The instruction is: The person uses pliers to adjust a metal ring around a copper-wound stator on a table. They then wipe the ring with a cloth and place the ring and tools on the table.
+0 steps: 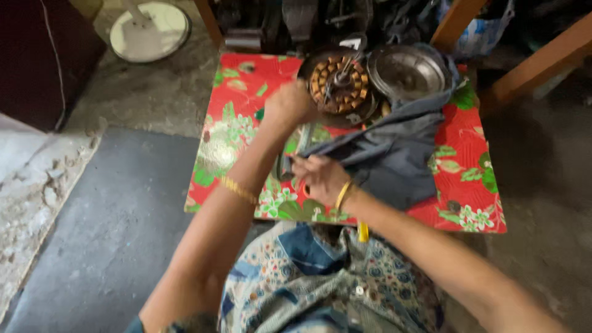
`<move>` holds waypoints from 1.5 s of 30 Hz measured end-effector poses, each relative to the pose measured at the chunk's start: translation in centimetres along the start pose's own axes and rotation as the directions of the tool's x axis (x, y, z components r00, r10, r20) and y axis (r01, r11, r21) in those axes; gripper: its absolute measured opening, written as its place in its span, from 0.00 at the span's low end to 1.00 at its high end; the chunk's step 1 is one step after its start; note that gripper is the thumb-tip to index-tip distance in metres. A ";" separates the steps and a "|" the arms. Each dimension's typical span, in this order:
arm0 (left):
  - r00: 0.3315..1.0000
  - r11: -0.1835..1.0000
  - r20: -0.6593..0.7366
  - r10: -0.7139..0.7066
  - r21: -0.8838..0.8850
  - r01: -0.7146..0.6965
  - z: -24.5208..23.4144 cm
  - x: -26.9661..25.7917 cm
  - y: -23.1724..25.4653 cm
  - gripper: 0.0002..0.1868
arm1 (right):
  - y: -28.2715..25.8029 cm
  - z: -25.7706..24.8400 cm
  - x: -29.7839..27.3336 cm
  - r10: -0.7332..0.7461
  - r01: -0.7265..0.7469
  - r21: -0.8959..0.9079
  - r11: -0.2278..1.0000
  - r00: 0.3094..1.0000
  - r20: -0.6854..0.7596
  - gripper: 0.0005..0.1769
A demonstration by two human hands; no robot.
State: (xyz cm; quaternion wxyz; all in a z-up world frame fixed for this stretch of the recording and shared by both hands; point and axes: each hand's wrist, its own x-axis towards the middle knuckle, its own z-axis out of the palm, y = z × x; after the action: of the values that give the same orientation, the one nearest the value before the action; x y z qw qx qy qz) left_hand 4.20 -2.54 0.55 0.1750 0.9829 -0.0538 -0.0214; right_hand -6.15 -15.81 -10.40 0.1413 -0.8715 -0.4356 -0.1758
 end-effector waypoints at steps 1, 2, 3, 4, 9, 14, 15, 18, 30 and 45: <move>1.000 1.000 -0.023 -0.012 0.003 0.012 -0.2 0.1 -0.1 0.32 | -0.4 0.1 -0.5 0.006 -0.007 0.046 0.999 1.000 0.005 0.25; 0.998 1.000 -0.059 -0.012 0.016 0.013 -0.8 0.4 -0.1 0.30 | -0.2 0.1 -0.4 0.010 -0.009 0.028 1.000 1.000 -0.017 0.24; 0.997 0.999 -0.073 -0.027 -0.043 0.024 -1.1 0.2 -0.2 0.30 | 0.1 0.2 -0.4 0.012 -0.012 0.010 1.000 0.999 -0.038 0.23; 0.995 0.994 -0.089 -0.039 -0.104 0.030 -1.3 -0.2 -0.1 0.29 | 0.9 0.0 -0.2 0.014 -0.015 -0.014 1.000 0.998 -0.061 0.22; 0.833 0.932 -0.539 0.123 -0.225 -0.284 0.2 -6.7 -1.3 0.26 | 1.9 1.9 0.0 0.121 -0.106 0.174 0.979 0.989 -0.079 0.22; 0.812 0.897 -0.582 0.041 -0.337 -0.287 0.9 -8.1 -1.8 0.15 | 0.0 3.9 -1.9 0.247 -0.157 0.493 0.856 0.961 -0.122 0.17; 0.835 0.907 -0.550 0.037 -0.333 -0.259 0.7 -7.4 -1.8 0.15 | 0.3 3.8 -1.8 0.228 -0.143 0.478 0.866 0.966 -0.124 0.18; 0.873 0.927 -0.486 0.035 -0.311 -0.210 0.0 -5.3 -1.6 0.15 | 2.0 2.3 -0.9 0.036 -0.010 0.182 0.983 0.990 -0.138 0.24; 0.872 0.932 -0.485 0.063 -0.283 -0.225 0.2 -5.3 -1.1 0.14 | 1.1 2.6 -0.4 0.292 -0.283 0.401 0.871 0.956 0.041 0.18; 0.853 0.926 -0.506 0.131 -0.246 -0.288 0.3 -4.4 0.0 0.13 | 1.6 1.5 0.4 0.202 -0.173 0.345 0.923 0.978 -0.048 0.18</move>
State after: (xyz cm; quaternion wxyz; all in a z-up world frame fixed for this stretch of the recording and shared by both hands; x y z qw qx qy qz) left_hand -0.24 -2.13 0.36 0.3372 0.9048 -0.1126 0.2343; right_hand -4.35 -15.87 -11.71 0.3230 -0.8638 -0.3677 -0.1198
